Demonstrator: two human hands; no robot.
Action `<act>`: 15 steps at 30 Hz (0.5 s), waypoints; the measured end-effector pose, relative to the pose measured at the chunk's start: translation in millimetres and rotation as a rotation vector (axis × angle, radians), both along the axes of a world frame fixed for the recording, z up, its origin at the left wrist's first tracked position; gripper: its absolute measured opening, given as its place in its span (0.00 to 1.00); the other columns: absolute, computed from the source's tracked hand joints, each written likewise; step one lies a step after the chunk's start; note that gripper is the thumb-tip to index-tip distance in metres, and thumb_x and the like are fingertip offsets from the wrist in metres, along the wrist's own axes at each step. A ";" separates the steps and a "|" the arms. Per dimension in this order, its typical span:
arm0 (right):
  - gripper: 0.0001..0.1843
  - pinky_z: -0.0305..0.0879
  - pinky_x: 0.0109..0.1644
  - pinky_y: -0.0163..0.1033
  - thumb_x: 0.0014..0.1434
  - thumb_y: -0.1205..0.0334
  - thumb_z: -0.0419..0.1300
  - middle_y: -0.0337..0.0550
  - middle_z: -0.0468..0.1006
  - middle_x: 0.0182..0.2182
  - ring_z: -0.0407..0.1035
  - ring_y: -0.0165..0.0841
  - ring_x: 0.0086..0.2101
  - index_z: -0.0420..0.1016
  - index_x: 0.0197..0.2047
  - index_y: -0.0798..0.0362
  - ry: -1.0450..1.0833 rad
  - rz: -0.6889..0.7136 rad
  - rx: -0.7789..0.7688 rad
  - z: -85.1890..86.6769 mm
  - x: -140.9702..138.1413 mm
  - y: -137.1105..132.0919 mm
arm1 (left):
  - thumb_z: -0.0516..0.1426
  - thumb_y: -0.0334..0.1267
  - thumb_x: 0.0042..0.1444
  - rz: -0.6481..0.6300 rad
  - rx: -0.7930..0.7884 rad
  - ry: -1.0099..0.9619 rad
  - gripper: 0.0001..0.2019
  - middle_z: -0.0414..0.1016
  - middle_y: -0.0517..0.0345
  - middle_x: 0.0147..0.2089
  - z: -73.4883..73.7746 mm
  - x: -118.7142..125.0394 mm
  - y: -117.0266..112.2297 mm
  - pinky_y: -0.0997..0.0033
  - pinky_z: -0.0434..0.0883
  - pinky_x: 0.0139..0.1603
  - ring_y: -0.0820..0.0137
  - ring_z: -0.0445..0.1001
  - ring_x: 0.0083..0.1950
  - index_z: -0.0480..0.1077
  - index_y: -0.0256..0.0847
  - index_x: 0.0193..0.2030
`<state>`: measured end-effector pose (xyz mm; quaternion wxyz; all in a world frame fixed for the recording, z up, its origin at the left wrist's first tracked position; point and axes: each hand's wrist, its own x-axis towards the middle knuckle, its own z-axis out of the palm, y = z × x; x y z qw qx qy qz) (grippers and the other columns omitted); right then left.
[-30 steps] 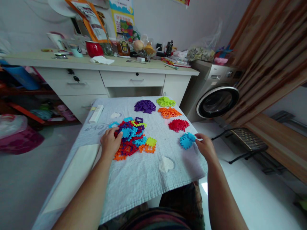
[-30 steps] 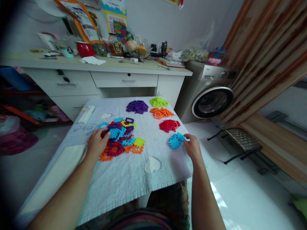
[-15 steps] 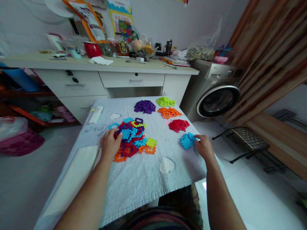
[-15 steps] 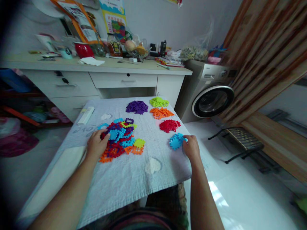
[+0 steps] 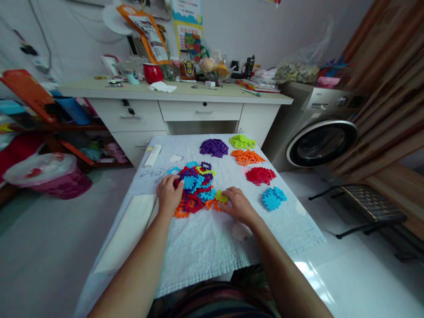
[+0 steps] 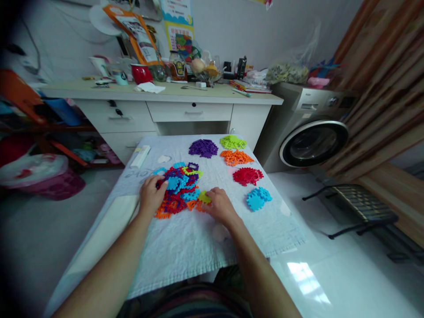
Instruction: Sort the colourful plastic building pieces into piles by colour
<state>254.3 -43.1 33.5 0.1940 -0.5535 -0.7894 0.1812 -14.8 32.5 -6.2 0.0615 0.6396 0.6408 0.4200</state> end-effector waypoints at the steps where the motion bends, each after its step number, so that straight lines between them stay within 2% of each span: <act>1: 0.17 0.62 0.53 0.44 0.56 0.62 0.64 0.52 0.73 0.46 0.67 0.39 0.47 0.76 0.49 0.56 -0.014 -0.007 -0.005 -2.5 -1.5 1.8 | 0.54 0.45 0.56 0.003 0.001 0.003 0.14 0.73 0.49 0.50 0.2 0.0 -0.3 0.53 0.64 0.61 0.59 0.70 0.55 0.73 0.42 0.44; 5: 0.11 0.62 0.51 0.40 0.58 0.65 0.62 0.50 0.75 0.43 0.68 0.36 0.45 0.78 0.45 0.55 0.021 -0.030 -0.014 -2.1 2.4 3.7 | 0.54 0.44 0.56 -0.004 -0.021 0.005 0.13 0.73 0.49 0.50 1.2 0.7 -1.0 0.52 0.63 0.61 0.59 0.71 0.54 0.73 0.42 0.43; 10: 0.10 0.64 0.45 0.37 0.61 0.67 0.56 0.49 0.76 0.38 0.70 0.34 0.38 0.79 0.41 0.55 0.063 -0.164 0.037 14.9 21.9 9.0 | 0.54 0.43 0.56 -0.003 -0.041 0.010 0.12 0.74 0.51 0.50 2.5 2.0 -1.2 0.53 0.63 0.61 0.59 0.70 0.55 0.72 0.43 0.44; 13: 0.09 0.63 0.42 0.37 0.60 0.66 0.57 0.47 0.77 0.34 0.70 0.34 0.36 0.79 0.36 0.55 0.097 -0.210 0.083 28.4 41.2 26.3 | 0.54 0.42 0.57 -0.010 -0.049 0.033 0.12 0.74 0.50 0.50 3.3 1.7 -0.6 0.53 0.64 0.60 0.59 0.71 0.55 0.72 0.42 0.45; 15: 0.08 0.63 0.37 0.36 0.58 0.64 0.58 0.43 0.76 0.29 0.70 0.33 0.32 0.78 0.34 0.55 0.173 -0.229 0.054 38.1 54.8 45.1 | 0.54 0.43 0.57 -0.017 -0.053 0.050 0.13 0.74 0.50 0.50 3.7 1.3 0.0 0.54 0.64 0.59 0.59 0.71 0.54 0.71 0.42 0.46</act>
